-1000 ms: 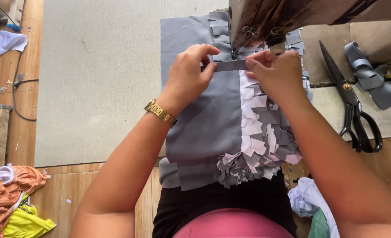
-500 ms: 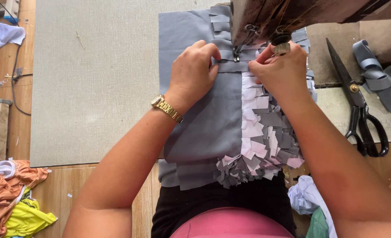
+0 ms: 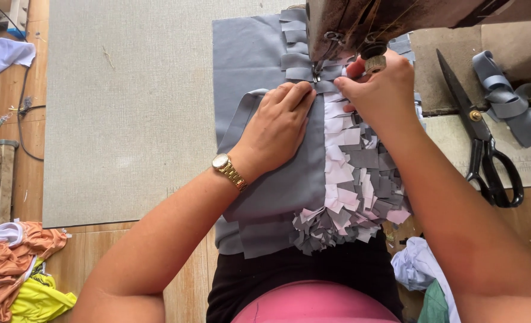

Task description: Sewing multiple small fabric strips onto a larger piece of grey fabric to create a textured surface, using a sewing machine and scissors.

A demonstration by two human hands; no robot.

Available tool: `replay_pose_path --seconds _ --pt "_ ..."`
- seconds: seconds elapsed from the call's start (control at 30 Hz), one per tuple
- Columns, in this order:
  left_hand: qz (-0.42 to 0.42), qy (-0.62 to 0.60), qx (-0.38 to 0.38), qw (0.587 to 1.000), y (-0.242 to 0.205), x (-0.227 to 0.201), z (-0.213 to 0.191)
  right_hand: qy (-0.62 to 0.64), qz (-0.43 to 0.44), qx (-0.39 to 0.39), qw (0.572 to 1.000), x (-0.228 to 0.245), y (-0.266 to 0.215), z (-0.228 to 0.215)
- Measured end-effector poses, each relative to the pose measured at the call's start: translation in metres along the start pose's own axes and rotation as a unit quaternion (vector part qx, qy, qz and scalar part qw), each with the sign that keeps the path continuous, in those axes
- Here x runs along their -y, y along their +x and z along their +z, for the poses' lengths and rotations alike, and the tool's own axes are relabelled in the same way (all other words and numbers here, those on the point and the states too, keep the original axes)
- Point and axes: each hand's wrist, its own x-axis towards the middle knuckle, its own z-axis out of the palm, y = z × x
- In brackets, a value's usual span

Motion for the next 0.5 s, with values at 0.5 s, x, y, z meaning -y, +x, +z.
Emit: replay_pose_path --seconds 0.5 --pt "0.018 0.048 0.061 0.997 -0.009 0.009 -0.005 -0.207 -0.399 0.062 0.891 -0.025 -0.044 -0.007"
